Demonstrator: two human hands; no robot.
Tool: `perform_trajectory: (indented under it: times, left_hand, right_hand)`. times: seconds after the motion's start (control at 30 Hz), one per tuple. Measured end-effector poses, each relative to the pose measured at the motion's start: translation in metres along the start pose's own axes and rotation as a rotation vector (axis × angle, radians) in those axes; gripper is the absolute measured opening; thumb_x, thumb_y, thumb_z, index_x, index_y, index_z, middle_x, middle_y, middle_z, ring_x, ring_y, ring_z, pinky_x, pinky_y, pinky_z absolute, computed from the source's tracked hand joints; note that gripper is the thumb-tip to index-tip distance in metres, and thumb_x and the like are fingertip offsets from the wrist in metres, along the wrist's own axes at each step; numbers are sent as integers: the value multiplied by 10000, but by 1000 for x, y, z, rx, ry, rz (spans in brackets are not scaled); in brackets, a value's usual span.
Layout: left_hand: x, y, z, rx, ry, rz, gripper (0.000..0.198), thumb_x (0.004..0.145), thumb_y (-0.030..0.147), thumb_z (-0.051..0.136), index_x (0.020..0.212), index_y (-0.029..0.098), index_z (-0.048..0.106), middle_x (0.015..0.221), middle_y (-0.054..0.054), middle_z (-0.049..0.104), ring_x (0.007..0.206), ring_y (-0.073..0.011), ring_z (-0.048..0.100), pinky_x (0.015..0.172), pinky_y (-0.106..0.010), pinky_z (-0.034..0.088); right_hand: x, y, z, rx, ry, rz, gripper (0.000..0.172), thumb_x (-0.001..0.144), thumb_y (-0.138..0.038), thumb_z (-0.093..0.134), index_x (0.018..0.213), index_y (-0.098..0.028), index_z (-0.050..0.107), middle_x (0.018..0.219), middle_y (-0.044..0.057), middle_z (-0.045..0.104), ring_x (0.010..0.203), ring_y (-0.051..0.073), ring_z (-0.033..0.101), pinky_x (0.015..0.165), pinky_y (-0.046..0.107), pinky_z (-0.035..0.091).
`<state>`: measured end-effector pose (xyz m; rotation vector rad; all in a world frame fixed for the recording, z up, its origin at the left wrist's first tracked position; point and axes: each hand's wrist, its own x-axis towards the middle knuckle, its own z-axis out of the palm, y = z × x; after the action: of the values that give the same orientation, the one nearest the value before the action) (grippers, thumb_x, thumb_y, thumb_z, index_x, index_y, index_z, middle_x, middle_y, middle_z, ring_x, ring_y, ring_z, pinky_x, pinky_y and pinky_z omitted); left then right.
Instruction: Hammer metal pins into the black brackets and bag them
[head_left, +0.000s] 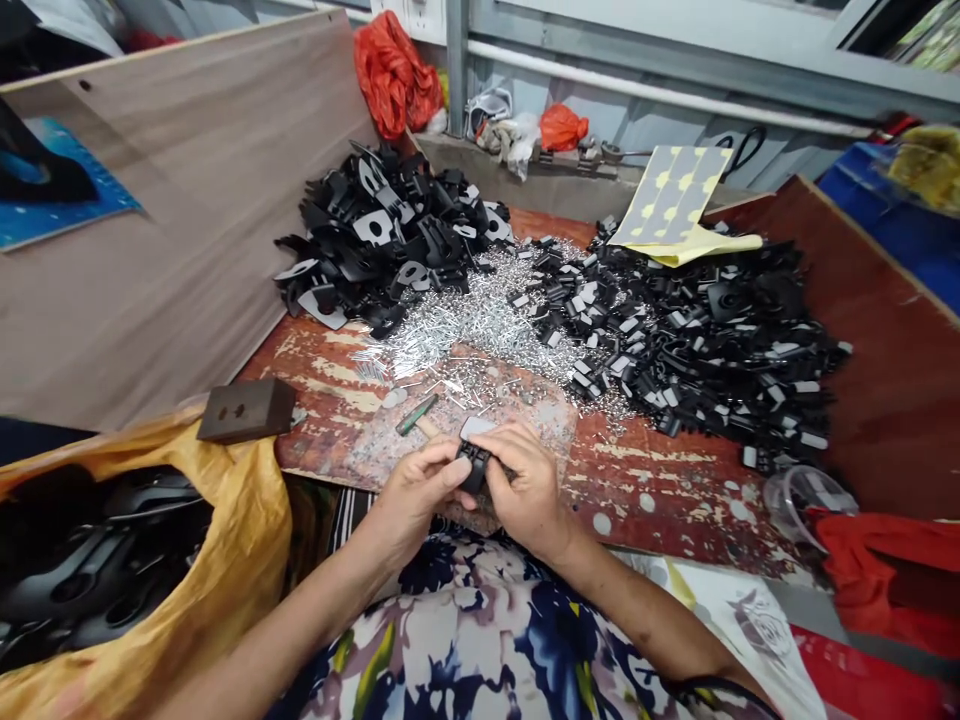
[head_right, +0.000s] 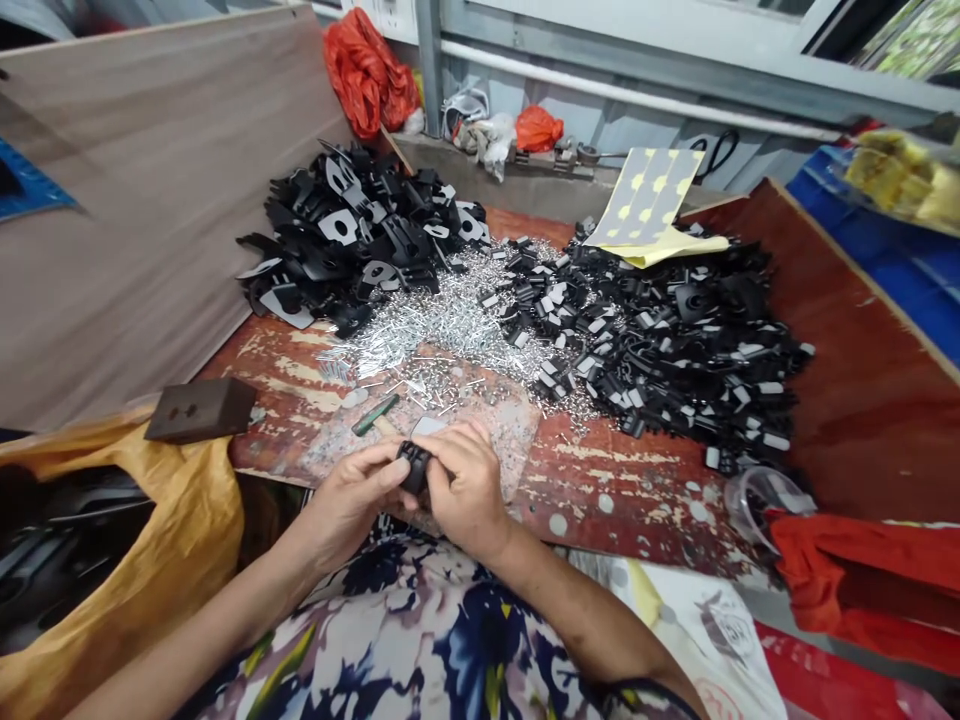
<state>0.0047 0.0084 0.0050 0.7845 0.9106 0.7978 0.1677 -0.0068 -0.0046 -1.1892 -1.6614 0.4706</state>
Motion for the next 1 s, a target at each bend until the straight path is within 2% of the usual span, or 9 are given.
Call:
perform_trajectory:
  times: [0.2, 0.3, 0.4, 0.47, 0.57, 0.67, 0.77, 0.87, 1.0]
  left_hand:
    - [7, -4, -12, 193, 20, 114, 361, 768, 492, 824, 739, 138, 759, 1483, -122, 498, 595, -59, 595, 529, -236, 562]
    - [8, -3, -15, 185, 37, 74, 338, 776, 495, 819, 784, 161, 762, 1078, -95, 711, 537, -69, 546, 508, -205, 507]
    - [7, -2, -16, 116, 109, 32, 342, 739, 493, 853, 810, 176, 747, 653, 1, 633, 537, -90, 552, 520, -165, 451]
    - [5, -1, -17, 81, 128, 10, 364, 702, 491, 881, 772, 170, 724, 626, 10, 619, 560, -101, 582, 542, -172, 461]
    - [3, 1, -15, 35, 118, -60, 412, 647, 506, 910, 790, 169, 721, 685, 9, 639, 553, -111, 615, 524, -192, 476]
    - [3, 4, -11, 9, 111, -109, 456, 601, 514, 932, 794, 162, 716, 732, 6, 658, 535, -101, 637, 513, -182, 474]
    - [7, 5, -2, -9, 79, -134, 483, 579, 537, 935, 751, 154, 695, 714, 5, 652, 527, -99, 638, 492, -170, 459]
    - [11, 2, 3, -21, 77, -105, 494, 599, 566, 911, 666, 159, 638, 635, 27, 588, 484, -91, 589, 441, -166, 413]
    - [12, -5, 1, 36, 120, -43, 514, 623, 556, 889, 569, 170, 555, 550, 53, 478, 424, -69, 450, 385, -174, 341]
  right_hand:
    - [-2, 1, -13, 126, -225, 139, 326, 938, -168, 546, 1196, -238, 733, 1028, 43, 775, 965, 189, 697, 991, 444, 525]
    - [18, 17, -32, -61, -324, 68, 328, 939, -132, 551, 1124, -306, 758, 966, -14, 780, 875, 173, 684, 1017, 470, 479]
    - [47, 41, -49, -513, -257, 8, 275, 954, -122, 565, 971, -296, 777, 939, 0, 767, 910, 214, 632, 1016, 509, 387]
    - [63, 57, -55, -743, -284, -1, 207, 944, -142, 603, 878, -247, 768, 917, 45, 749, 943, 254, 587, 937, 478, 363]
    - [73, 71, -58, -814, -352, -12, 193, 929, -152, 627, 780, -212, 735, 841, 64, 716, 901, 256, 547, 858, 433, 332]
    - [66, 67, -59, -606, -214, 8, 149, 926, -182, 647, 821, -236, 737, 889, 40, 722, 922, 244, 555, 885, 432, 344]
    - [50, 46, -52, -112, -119, 103, 83, 906, -242, 697, 850, -271, 751, 942, 10, 727, 953, 219, 610, 912, 427, 423]
    - [30, 23, -37, 290, -221, 206, 51, 886, -294, 740, 854, -267, 769, 963, 15, 710, 955, 191, 654, 892, 394, 499]
    - [22, 16, -30, 355, -311, 235, 103, 899, -335, 738, 872, -245, 780, 927, 19, 716, 916, 176, 670, 855, 360, 534]
